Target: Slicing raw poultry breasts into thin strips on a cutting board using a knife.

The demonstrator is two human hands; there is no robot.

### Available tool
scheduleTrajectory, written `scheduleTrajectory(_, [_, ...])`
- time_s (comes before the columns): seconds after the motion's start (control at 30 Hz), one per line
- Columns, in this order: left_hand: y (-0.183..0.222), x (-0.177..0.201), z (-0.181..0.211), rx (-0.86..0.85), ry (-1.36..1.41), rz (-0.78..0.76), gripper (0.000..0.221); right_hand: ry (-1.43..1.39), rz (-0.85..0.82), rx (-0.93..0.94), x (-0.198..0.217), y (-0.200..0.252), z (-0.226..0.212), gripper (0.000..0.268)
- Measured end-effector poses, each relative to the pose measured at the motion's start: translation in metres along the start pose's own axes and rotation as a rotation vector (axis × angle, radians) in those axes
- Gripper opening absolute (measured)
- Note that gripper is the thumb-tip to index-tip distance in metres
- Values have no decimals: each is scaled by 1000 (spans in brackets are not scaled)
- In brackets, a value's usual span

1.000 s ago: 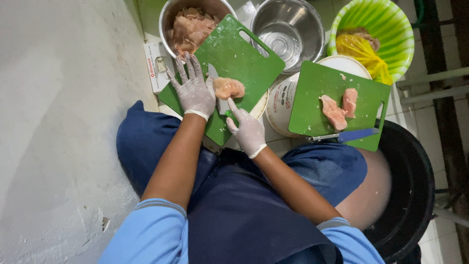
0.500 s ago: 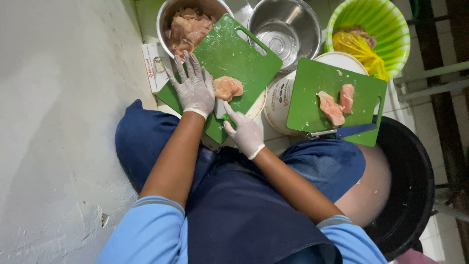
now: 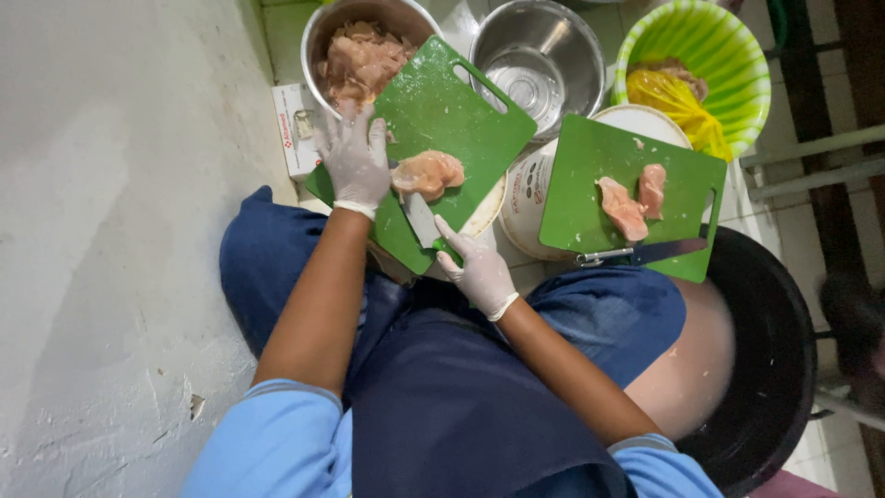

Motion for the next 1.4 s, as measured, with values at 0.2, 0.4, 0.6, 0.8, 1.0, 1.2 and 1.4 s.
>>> scheduleTrajectory(0.2, [33, -20, 13, -418, -30, -143, 28, 9, -5, -28, -3, -7, 1, 58])
scheduleTrajectory(0.4, [48, -35, 10, -320, -60, -265, 69, -23, 20, -29, -9, -19, -9, 55])
scheduleTrajectory(0.6, [32, -34, 23, -308, -201, -273, 72, 37, 49, 54, -14, -21, -11, 57])
scheduleTrajectory(0.8, [18, -37, 21, -220, -157, -343, 65, -11, -66, 109, -10, 18, -27, 54])
scheduleTrajectory(1.0, [2, 3, 48, -223, -193, -371, 19, -202, -80, 92, 20, 10, -38, 56])
scheduleTrajectory(1.2, [-38, -1, 5, -10, 127, -392, 38, -269, -68, -48, 75, 39, -22, 48])
scheduleTrajectory(1.4, [-81, 17, -1, 313, 976, -517, 42, -390, -28, -123, 93, 77, 16, 51])
Point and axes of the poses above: each hand's wrist, its own y-axis away from the middle knuckle, its own x-axis out of the back of the hand, z = x × y, the point moved 2 cm from there along -y, towards the middle knuckle, and after that the axes turned 5 degrees about y, right-handed, at the moved point
